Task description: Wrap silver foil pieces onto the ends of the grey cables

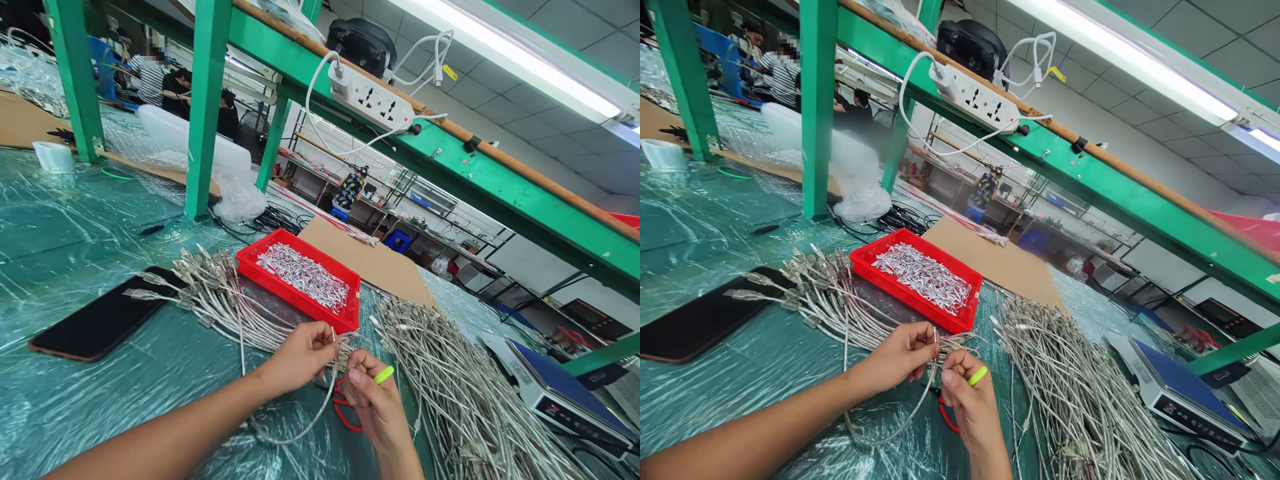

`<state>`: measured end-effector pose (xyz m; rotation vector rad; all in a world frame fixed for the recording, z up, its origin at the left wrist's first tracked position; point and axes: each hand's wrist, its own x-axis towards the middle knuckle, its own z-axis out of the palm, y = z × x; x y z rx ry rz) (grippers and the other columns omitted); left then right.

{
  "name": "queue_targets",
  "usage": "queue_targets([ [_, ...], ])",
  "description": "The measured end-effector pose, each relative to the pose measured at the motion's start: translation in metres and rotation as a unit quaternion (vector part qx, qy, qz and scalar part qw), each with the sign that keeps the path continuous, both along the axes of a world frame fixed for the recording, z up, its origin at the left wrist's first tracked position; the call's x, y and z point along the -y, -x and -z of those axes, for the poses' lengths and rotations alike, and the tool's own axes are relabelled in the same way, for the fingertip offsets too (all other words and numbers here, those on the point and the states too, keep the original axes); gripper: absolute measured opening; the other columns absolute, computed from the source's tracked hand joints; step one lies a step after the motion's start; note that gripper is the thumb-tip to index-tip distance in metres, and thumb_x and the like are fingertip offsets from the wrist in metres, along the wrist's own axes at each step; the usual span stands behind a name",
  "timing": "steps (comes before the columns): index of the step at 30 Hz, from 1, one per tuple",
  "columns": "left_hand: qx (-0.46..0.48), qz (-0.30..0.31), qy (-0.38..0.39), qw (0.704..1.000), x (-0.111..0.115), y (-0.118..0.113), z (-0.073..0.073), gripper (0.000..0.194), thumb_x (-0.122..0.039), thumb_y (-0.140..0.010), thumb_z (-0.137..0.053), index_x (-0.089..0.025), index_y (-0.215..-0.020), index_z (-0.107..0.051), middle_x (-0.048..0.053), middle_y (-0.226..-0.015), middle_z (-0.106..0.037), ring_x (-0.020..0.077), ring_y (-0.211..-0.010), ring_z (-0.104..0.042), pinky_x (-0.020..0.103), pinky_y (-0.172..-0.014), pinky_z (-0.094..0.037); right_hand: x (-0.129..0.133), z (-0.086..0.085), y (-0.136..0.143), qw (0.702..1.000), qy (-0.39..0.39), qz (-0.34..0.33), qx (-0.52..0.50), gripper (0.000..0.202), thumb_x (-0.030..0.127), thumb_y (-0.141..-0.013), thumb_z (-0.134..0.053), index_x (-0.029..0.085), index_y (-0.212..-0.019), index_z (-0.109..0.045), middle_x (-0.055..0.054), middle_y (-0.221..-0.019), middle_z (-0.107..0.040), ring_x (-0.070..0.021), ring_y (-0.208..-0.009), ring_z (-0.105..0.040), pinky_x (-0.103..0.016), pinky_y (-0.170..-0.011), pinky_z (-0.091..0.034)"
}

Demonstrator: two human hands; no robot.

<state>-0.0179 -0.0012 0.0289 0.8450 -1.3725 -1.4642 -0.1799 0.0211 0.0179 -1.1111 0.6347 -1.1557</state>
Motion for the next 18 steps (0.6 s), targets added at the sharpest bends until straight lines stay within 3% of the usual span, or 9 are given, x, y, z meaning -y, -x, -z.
queue_targets([
  [5, -0.031, -0.01, -0.055, 0.998, 0.003, 0.0, 0.0, 0.022, -0.038, -0.078, -0.058, -0.018, -0.07, -0.05, -0.008, -0.042, -0.046, 0.0087, -0.037, -0.044, 0.017, -0.037, -0.033, -0.001, 0.002, 0.001, 0.999, 0.019, -0.034, -0.016, 0.02, 0.033, -0.077, -0.074, 0.017, -0.077, -0.062, 0.009, -0.049, -0.032, -0.0051, -0.044, -0.027, -0.017, -0.044, -0.023],
  [10, -0.053, -0.13, -0.102, 0.985, 0.013, -0.003, 0.008, 0.024, -0.04, -0.078, -0.053, -0.016, -0.073, -0.053, -0.003, -0.064, -0.059, 0.0074, -0.041, -0.049, 0.018, -0.037, -0.035, 0.002, 0.0, 0.0, 1.0, 0.012, 0.006, -0.003, 0.018, 0.032, -0.08, -0.073, 0.017, -0.077, -0.063, 0.01, -0.048, -0.03, -0.004, -0.043, -0.021, -0.017, -0.043, -0.023],
  [12, -0.038, -0.149, -0.124, 0.98, 0.015, -0.005, 0.011, 0.024, -0.04, -0.078, -0.052, -0.017, -0.075, -0.053, -0.001, -0.072, -0.061, 0.0071, -0.04, -0.05, 0.018, -0.035, -0.034, 0.004, -0.003, 0.001, 1.0, -0.001, 0.024, 0.008, 0.017, 0.031, -0.081, -0.073, 0.017, -0.078, -0.063, 0.01, -0.048, -0.03, -0.0038, -0.043, -0.02, -0.016, -0.043, -0.021],
  [14, -0.01, -0.1, -0.148, 0.984, 0.013, -0.005, 0.011, 0.023, -0.038, -0.078, -0.047, -0.016, -0.077, -0.054, 0.0, -0.071, -0.063, 0.0071, -0.035, -0.048, 0.018, -0.031, -0.03, 0.006, -0.005, 0.003, 0.999, -0.015, 0.044, 0.017, 0.018, 0.031, -0.08, -0.074, 0.017, -0.078, -0.062, 0.01, -0.048, -0.031, -0.004, -0.044, -0.019, -0.016, -0.042, -0.019],
  [18, -0.011, 0.153, -0.167, 0.974, 0.001, -0.003, 0.003, 0.023, -0.033, -0.074, -0.051, -0.015, -0.086, -0.059, 0.005, -0.075, -0.071, 0.0079, -0.031, -0.048, 0.018, -0.029, -0.03, 0.009, -0.007, 0.006, 0.996, -0.035, 0.078, 0.018, 0.022, 0.032, -0.078, -0.075, 0.016, -0.077, -0.06, 0.009, -0.049, -0.035, -0.0038, -0.044, -0.018, -0.016, -0.04, -0.015],
])
